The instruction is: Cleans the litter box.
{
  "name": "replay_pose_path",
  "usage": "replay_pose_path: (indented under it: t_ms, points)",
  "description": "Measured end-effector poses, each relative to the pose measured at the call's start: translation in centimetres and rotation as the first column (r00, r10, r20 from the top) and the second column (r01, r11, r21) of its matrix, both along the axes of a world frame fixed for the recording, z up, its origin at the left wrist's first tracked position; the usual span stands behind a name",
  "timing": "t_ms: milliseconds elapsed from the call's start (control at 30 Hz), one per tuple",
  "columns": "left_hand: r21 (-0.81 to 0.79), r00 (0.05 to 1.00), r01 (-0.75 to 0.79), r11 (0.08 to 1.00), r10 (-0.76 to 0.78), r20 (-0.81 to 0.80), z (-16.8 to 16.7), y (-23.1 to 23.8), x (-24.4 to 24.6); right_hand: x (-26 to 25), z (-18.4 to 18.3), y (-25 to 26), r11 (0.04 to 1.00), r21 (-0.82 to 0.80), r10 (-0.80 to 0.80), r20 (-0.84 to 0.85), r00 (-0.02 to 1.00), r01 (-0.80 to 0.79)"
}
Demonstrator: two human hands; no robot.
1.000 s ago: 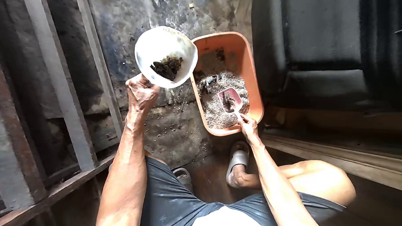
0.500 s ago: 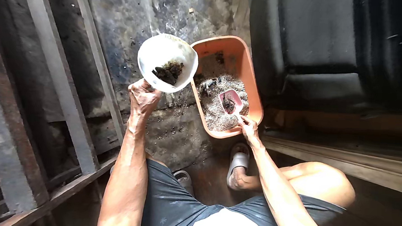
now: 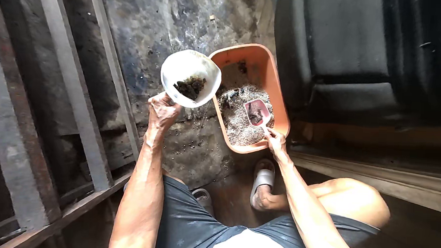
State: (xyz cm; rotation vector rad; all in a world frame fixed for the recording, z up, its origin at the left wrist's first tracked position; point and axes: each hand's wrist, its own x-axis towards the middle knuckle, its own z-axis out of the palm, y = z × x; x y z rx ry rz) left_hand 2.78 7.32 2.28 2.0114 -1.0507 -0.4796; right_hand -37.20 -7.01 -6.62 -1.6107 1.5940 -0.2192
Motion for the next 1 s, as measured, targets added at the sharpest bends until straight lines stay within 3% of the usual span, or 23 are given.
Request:
replay_pose_path:
  t_ms: [500, 700, 833, 1000]
  points:
    - [-0.004, 1.0, 0.02, 1.0, -0.02, -0.002, -1.0, -0.3, 0.2, 0.7, 0.7, -0.2, 0.999, 0.014, -0.048, -0.01, 0.999, 0.048]
    - [-0.034, 0.994, 0.04, 0.999, -0.043, -0.096, -2.7, -0.2, 0.5, 1.6, 2.6, -1.3, 1.0, -0.012, -0.028, -0.017, 0.999, 0.028]
    - [0.059, 0.992, 0.084, 0.995, -0.077, -0.099, -3.5, -0.4, 0.7, 3.8, 6.8, -2.5, 0.984, -0.17, 0.061, 0.007, 0.998, -0.059]
    - [0.137, 0.987, 0.144, 0.98, -0.132, -0.09, -3.7, -1.3, 0.1, 9.2, 11.5, -2.3, 0.893, -0.398, 0.234, 0.011, 0.972, -0.21]
